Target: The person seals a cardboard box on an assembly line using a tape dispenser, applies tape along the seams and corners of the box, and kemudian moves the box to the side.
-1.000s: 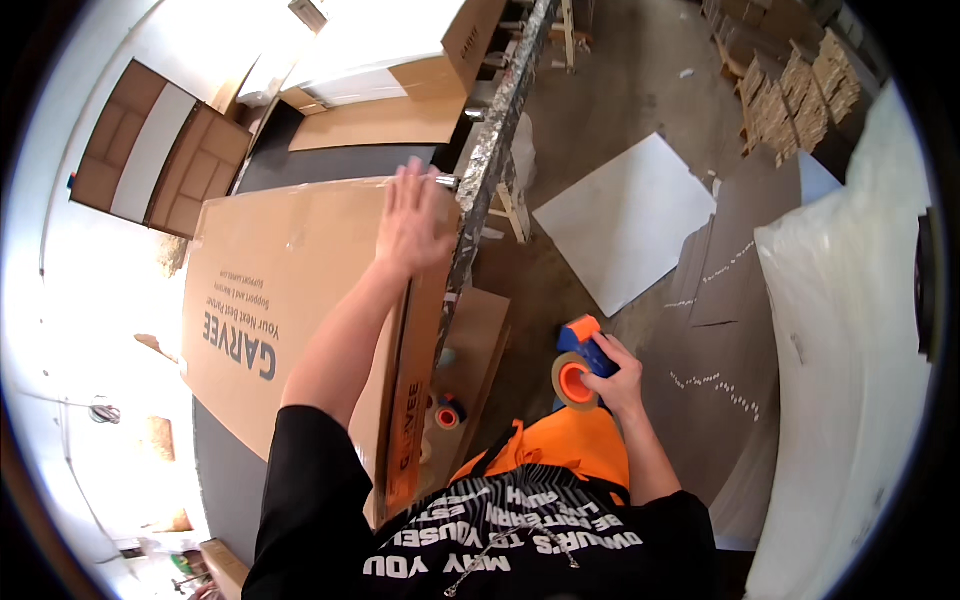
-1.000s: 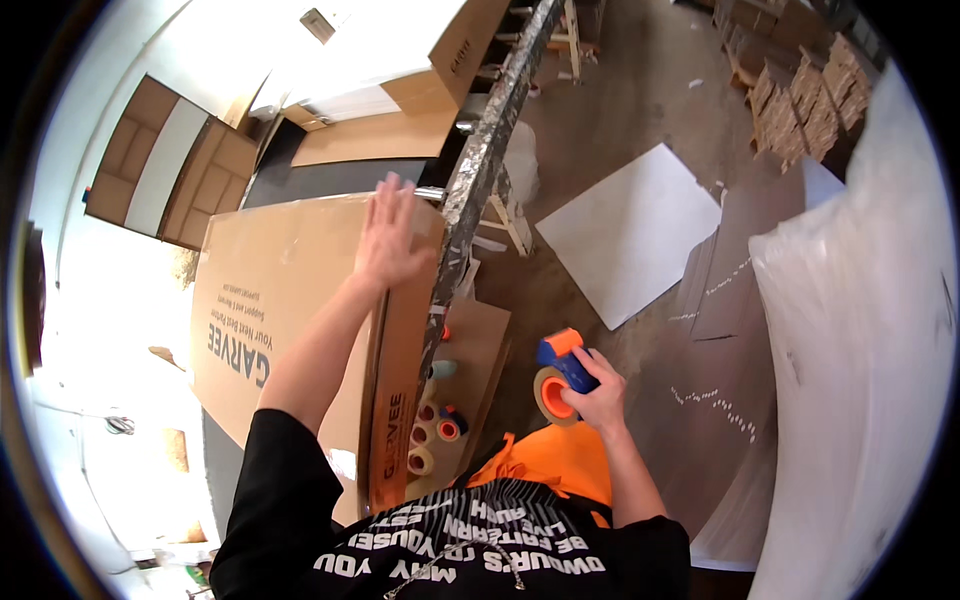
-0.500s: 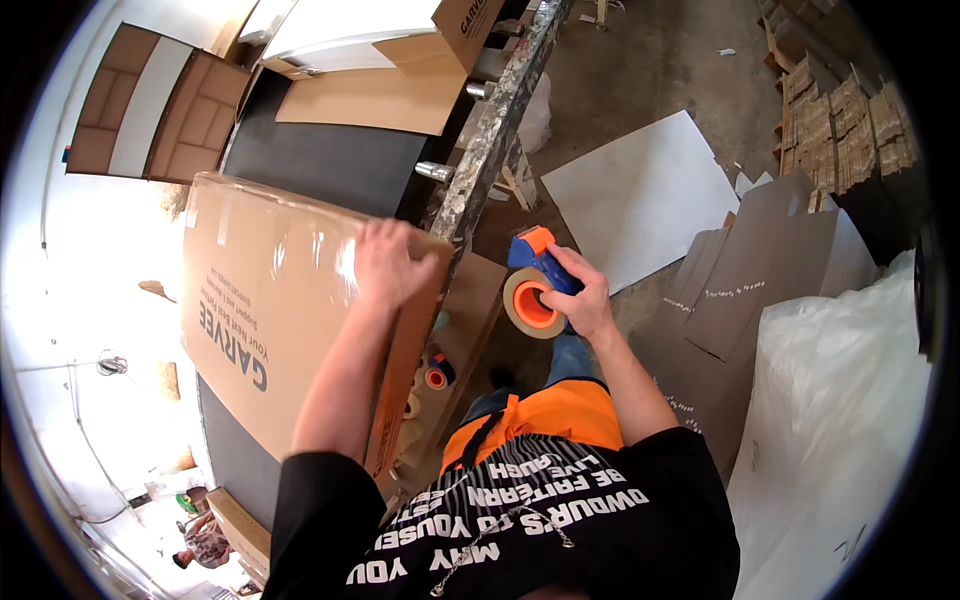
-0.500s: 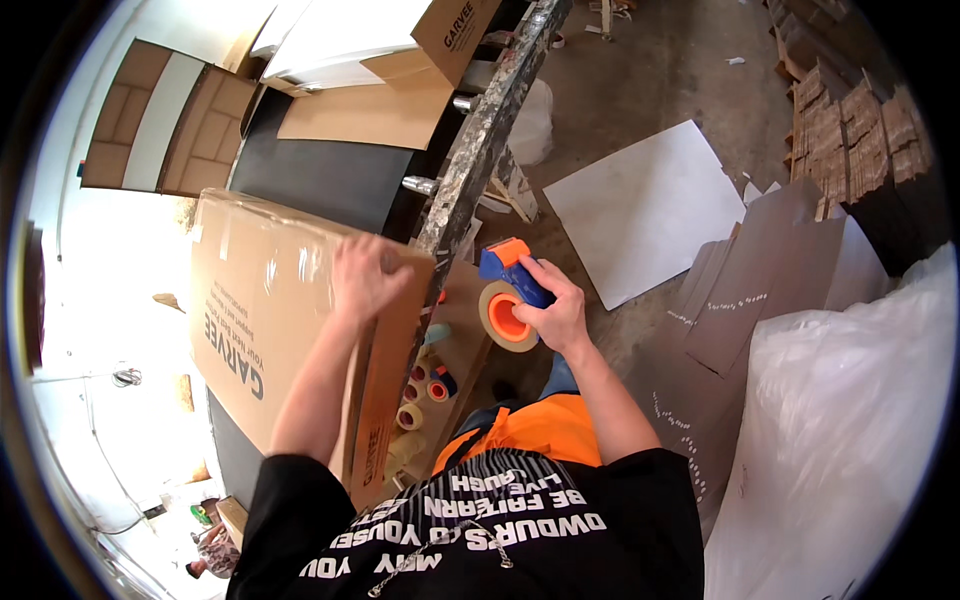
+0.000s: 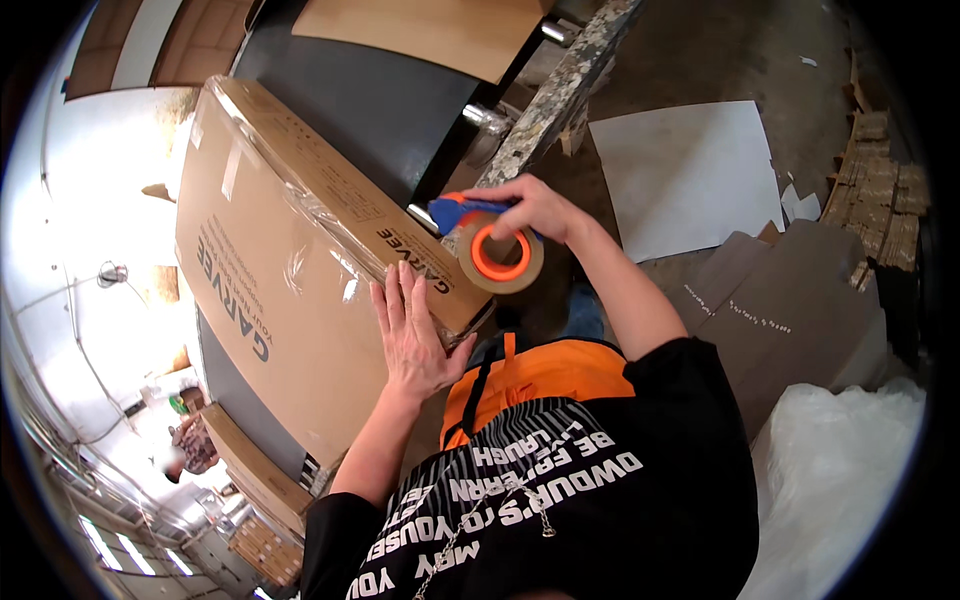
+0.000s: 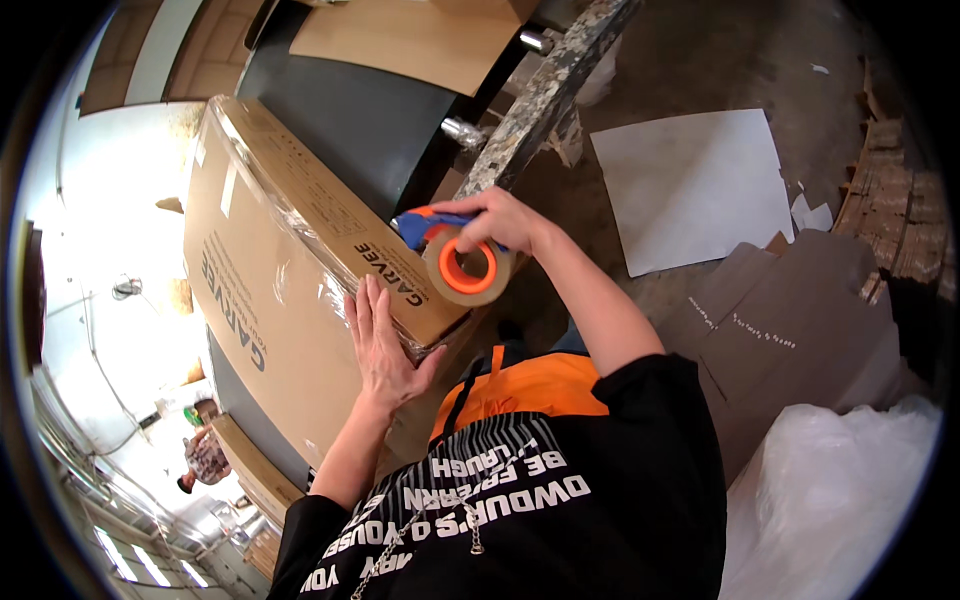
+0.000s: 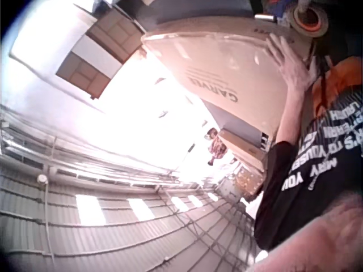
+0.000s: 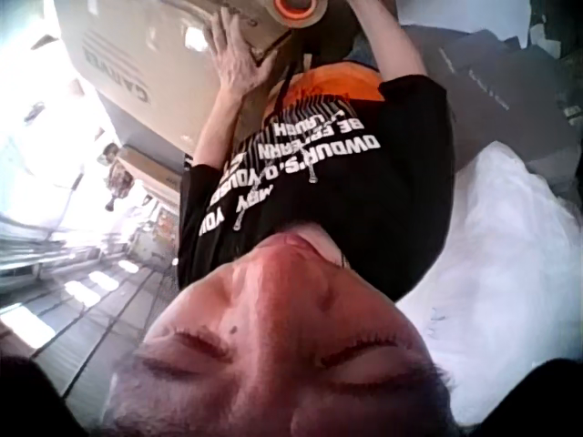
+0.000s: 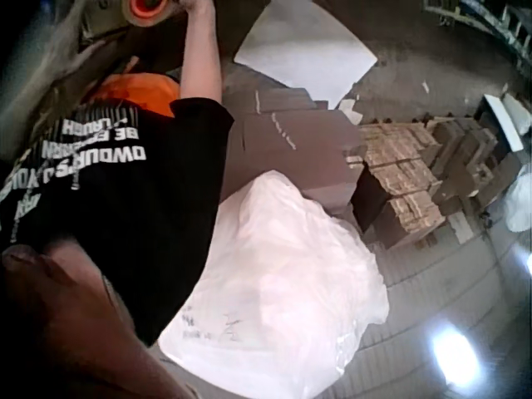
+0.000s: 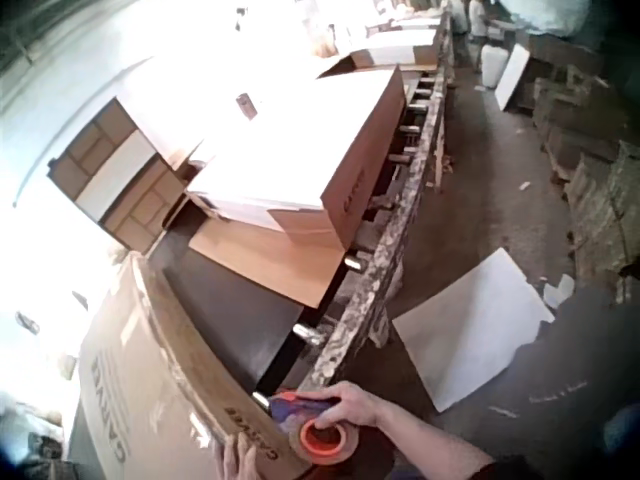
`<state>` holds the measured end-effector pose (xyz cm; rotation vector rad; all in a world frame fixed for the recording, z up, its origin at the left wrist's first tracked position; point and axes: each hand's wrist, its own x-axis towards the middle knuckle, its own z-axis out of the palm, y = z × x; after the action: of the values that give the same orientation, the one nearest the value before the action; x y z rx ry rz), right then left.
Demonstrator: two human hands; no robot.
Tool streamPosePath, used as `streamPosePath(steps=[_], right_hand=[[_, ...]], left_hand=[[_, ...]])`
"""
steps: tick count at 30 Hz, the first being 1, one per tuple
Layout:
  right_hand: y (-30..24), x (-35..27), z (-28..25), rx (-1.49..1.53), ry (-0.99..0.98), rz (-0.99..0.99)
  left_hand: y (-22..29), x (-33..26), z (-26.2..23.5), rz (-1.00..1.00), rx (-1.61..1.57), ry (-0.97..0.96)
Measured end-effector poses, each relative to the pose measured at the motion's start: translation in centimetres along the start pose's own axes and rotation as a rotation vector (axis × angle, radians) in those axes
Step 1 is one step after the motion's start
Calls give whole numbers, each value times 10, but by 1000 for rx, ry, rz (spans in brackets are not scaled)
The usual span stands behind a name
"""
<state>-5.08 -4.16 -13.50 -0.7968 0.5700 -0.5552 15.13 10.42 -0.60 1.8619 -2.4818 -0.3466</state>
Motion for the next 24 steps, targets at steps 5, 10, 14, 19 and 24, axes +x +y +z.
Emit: streamPosePath(steps=[5, 10, 14, 19, 24], right_hand=[[-1, 8, 19, -484, -400, 251], [73, -92, 38, -458, -510, 263], [75, -92, 100, -691, -235, 194], [82, -70, 170, -1145, -474, 10], [63, -97, 101, -1078, -472, 244]], left_hand=[[-9, -7, 3, 38, -39, 86], [-10, -11, 0, 34, -44, 57], [0, -5, -6, 67, 84, -49], [0, -13, -3, 66, 98, -56], [2, -12, -1, 50, 86, -10]])
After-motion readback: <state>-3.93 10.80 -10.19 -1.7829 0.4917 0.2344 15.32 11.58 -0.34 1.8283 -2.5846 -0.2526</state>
